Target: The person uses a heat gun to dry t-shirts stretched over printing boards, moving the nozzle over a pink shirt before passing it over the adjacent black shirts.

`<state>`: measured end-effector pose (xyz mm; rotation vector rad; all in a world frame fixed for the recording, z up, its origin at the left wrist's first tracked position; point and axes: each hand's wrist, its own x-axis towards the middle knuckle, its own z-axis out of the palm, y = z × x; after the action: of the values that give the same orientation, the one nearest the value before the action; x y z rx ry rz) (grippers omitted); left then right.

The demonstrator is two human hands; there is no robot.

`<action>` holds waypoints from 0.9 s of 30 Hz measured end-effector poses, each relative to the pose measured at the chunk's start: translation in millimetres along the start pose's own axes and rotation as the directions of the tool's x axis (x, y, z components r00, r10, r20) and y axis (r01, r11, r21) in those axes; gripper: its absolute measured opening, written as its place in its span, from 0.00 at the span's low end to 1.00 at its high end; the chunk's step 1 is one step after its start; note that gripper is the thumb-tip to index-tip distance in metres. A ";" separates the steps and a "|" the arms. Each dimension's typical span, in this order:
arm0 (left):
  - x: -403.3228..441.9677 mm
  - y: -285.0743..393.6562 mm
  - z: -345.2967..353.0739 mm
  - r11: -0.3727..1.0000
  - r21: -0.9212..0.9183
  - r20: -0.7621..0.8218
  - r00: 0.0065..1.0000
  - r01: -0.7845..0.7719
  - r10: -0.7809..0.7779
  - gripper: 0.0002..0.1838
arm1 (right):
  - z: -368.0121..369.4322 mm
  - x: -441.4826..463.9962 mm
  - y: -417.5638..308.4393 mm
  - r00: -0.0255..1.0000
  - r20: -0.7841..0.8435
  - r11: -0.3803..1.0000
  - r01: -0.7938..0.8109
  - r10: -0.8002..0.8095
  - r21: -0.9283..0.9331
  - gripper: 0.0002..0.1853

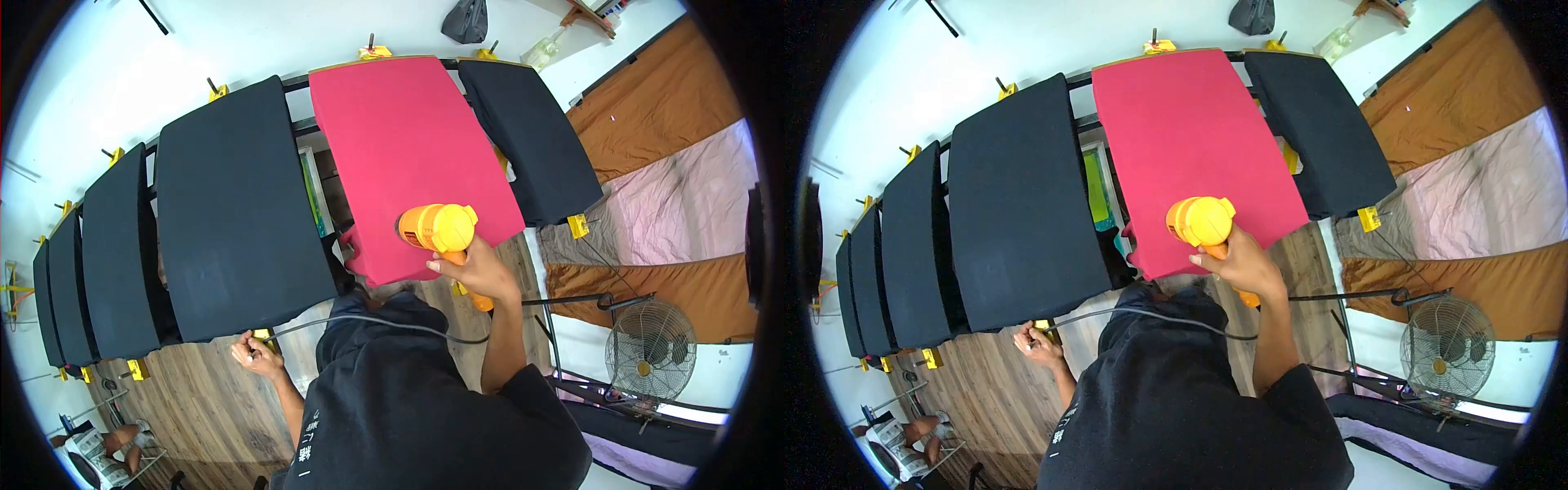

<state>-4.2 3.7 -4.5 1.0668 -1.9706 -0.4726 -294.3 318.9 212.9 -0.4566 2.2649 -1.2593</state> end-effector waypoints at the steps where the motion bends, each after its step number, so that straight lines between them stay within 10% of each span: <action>1: 0.3 0.1 -1.1 1.000 -0.002 -0.004 1.000 -0.006 0.006 0.10 | 0.4 -2.6 -1.2 0.999 -0.007 0.999 -0.044 0.044 -0.006 0.29; 27: 4.4 -2.3 -5.4 0.998 0.044 0.068 0.997 -0.037 0.034 0.05 | 16.0 -52.0 3.9 1.000 0.017 1.000 -0.002 0.002 -0.017 0.25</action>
<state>0.0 -0.9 -0.7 1.0545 -2.0647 -0.4520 -242.8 336.6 216.3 -0.4700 2.2626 -1.2314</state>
